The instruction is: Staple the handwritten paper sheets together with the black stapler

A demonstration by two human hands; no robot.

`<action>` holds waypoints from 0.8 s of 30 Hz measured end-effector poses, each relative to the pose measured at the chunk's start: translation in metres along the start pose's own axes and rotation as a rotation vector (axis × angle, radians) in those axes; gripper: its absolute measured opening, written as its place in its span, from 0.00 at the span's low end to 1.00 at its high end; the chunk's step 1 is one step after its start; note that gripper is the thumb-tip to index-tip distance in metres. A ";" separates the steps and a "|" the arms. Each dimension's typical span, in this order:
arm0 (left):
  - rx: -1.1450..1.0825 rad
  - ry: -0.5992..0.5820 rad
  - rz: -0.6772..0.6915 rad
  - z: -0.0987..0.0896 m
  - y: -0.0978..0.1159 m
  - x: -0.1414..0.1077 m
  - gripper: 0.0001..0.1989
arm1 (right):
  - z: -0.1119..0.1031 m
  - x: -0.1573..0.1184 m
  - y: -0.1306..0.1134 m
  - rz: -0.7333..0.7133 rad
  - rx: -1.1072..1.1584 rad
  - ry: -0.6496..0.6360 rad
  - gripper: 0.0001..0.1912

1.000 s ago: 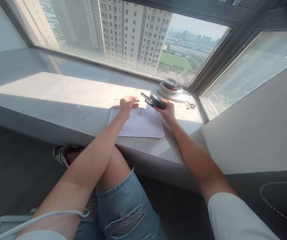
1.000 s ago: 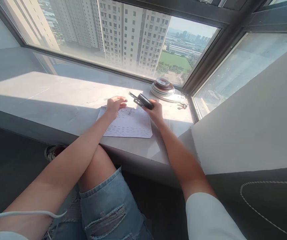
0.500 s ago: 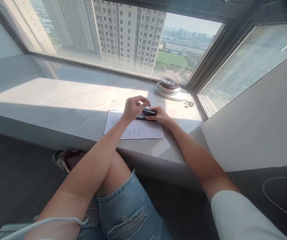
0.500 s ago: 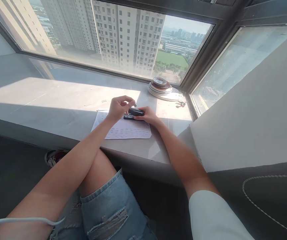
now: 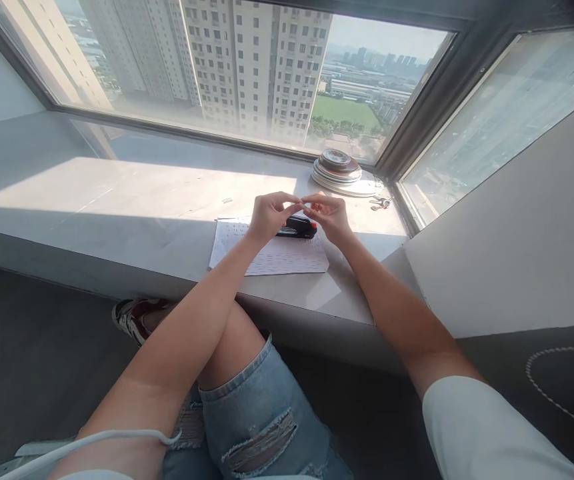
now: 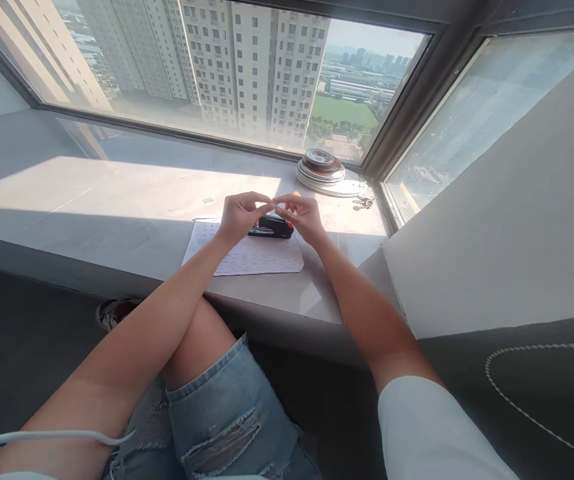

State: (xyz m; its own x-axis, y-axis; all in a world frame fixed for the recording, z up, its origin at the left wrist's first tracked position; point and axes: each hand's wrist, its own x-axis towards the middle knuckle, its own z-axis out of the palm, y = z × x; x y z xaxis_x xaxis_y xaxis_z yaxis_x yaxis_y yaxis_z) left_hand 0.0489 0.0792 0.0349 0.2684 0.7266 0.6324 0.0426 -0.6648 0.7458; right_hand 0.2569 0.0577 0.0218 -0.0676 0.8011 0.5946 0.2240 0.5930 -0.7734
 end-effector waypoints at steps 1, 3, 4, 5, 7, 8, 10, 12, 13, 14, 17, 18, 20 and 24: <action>-0.001 -0.004 0.015 0.001 0.001 0.000 0.06 | 0.001 0.000 0.001 0.012 0.013 0.012 0.18; -0.003 -0.026 0.036 0.004 0.004 -0.001 0.06 | 0.002 0.001 0.003 0.034 0.018 0.037 0.18; -0.001 -0.038 0.042 0.004 0.005 0.000 0.05 | 0.002 0.001 0.003 0.041 0.011 0.050 0.18; 0.010 -0.044 0.044 0.003 0.005 0.001 0.04 | 0.001 0.002 0.003 0.043 -0.001 0.066 0.18; 0.078 0.018 0.025 -0.005 0.001 0.005 0.07 | -0.004 0.004 0.006 0.041 -0.039 0.121 0.16; 0.141 0.085 -0.004 -0.011 -0.003 0.008 0.09 | -0.009 0.006 0.009 0.051 -0.079 0.162 0.15; 0.337 0.300 -0.116 -0.028 -0.016 0.013 0.13 | -0.021 0.007 0.017 0.117 -0.239 0.251 0.11; 0.554 0.409 -0.283 -0.046 -0.033 0.016 0.16 | -0.034 0.007 0.027 0.230 -0.481 0.300 0.06; 0.639 0.388 -0.360 -0.053 -0.041 0.016 0.17 | -0.041 0.007 0.033 0.289 -0.588 0.310 0.04; 0.718 0.329 -0.440 -0.058 -0.049 0.015 0.17 | -0.046 0.006 0.038 0.341 -0.668 0.311 0.04; 0.922 0.112 -0.667 -0.058 -0.066 0.012 0.23 | -0.055 0.002 0.052 0.447 -0.743 0.290 0.05; 0.970 0.039 -0.700 -0.055 -0.069 0.012 0.24 | -0.056 0.001 0.056 0.465 -0.746 0.277 0.05; 1.023 -0.064 -0.695 -0.049 -0.074 0.014 0.23 | -0.058 0.000 0.065 0.493 -0.763 0.260 0.05; 0.878 0.011 -0.646 -0.048 -0.087 0.017 0.12 | -0.061 0.003 0.072 0.392 -0.770 0.194 0.10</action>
State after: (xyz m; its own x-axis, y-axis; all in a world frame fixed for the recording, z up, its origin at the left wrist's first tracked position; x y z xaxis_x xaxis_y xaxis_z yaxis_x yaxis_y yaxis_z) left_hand 0.0034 0.1579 -0.0094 -0.0599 0.9819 0.1794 0.8459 -0.0455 0.5313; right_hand 0.3322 0.0976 -0.0186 0.3015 0.8660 0.3988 0.7938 0.0036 -0.6081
